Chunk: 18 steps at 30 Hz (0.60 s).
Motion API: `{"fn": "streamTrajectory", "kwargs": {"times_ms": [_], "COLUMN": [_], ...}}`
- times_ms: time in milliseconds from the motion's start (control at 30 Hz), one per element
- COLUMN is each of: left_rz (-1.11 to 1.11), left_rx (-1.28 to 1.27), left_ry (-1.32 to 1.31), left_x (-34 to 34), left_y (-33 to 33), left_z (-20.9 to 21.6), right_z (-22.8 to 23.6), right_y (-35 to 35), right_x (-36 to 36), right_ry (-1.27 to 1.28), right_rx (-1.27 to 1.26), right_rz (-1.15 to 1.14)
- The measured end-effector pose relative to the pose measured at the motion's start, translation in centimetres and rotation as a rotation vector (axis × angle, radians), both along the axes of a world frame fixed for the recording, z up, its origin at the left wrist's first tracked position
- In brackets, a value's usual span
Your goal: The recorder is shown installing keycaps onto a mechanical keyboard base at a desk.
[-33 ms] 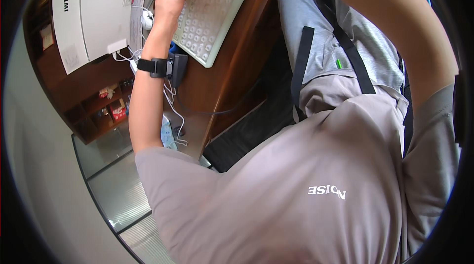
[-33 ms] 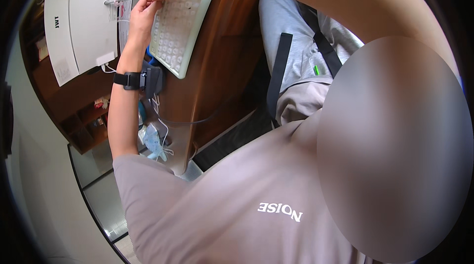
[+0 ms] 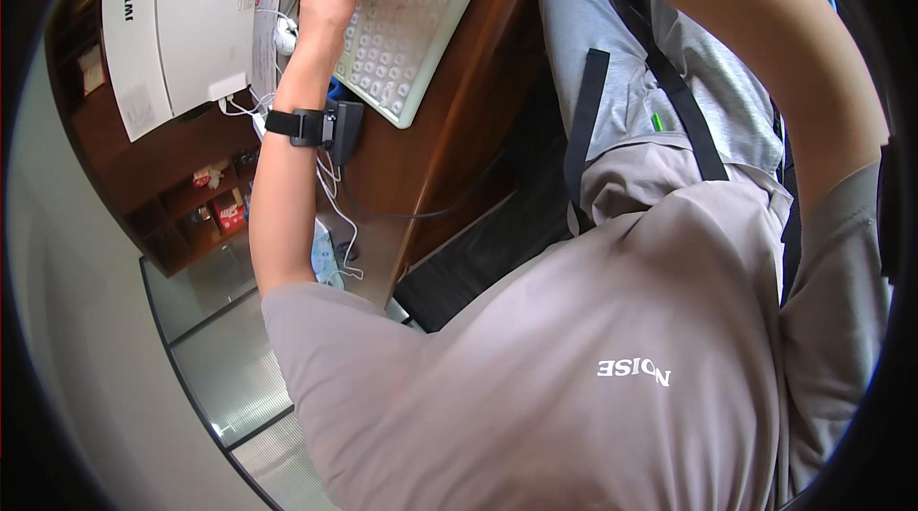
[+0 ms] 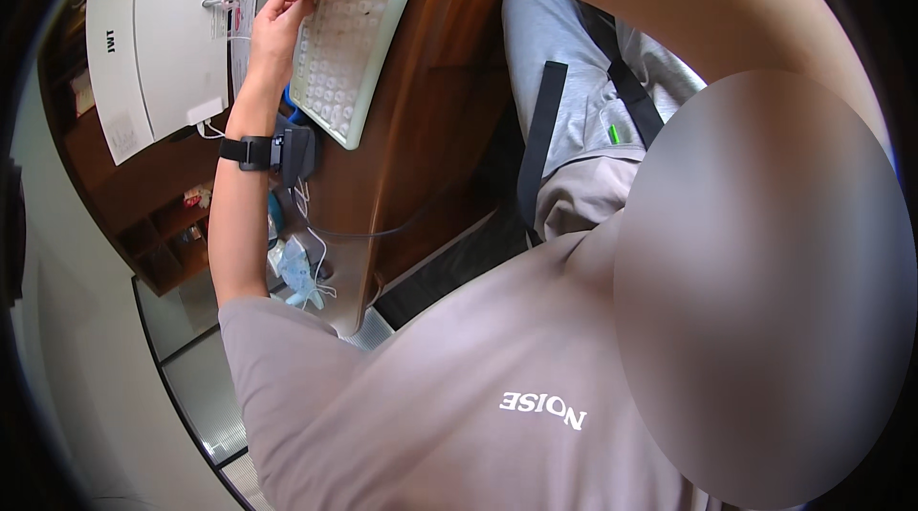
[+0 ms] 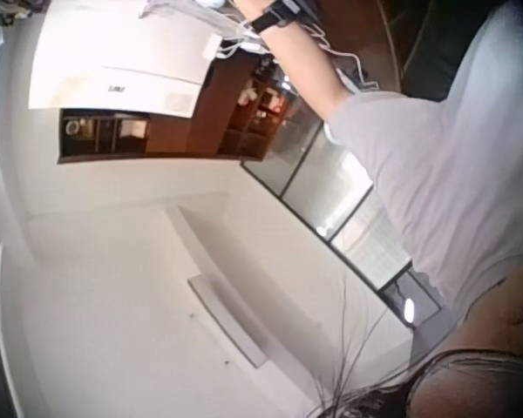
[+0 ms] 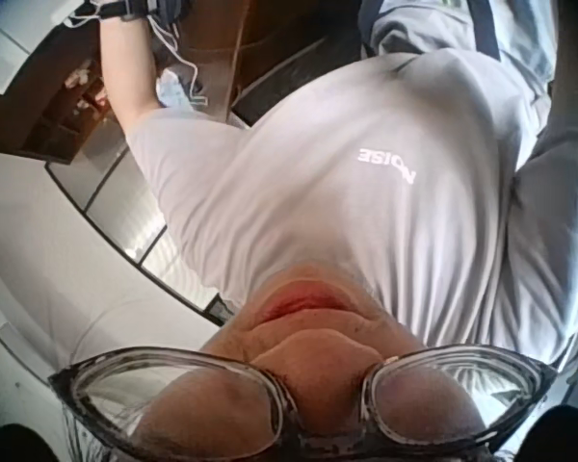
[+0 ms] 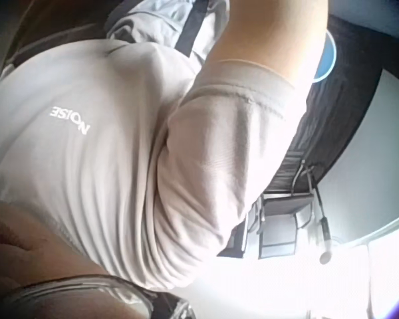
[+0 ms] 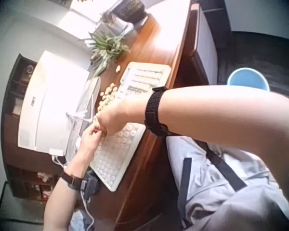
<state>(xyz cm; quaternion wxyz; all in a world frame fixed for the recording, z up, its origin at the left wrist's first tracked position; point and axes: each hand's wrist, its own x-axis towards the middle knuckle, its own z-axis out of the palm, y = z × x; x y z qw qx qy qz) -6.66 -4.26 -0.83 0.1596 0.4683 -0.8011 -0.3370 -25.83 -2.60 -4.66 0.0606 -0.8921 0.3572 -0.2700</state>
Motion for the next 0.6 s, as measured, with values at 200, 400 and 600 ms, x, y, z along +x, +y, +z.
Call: {"fn": "streamTrajectory", "kwargs": {"times_ms": [200,400,600], "left_rz": [0.002,0.063,0.076], "left_rx": [0.043,0.077,0.027], "left_ry": [0.018,0.062,0.017], "left_x": [-0.1,-0.3,-1.1], "left_y": [-0.3,-0.1,0.2], "left_z": [0.1,0.3,0.4], "right_z": [0.1,-0.2,-0.3], "right_y": [0.4,1.1,1.9], "right_x": [-0.1,-0.9,-1.5], "right_ry": [-0.053,-0.132,-0.182], "right_rx": [-0.002,0.01,0.024], "right_rz": [-0.024,-0.073,-0.11]}}
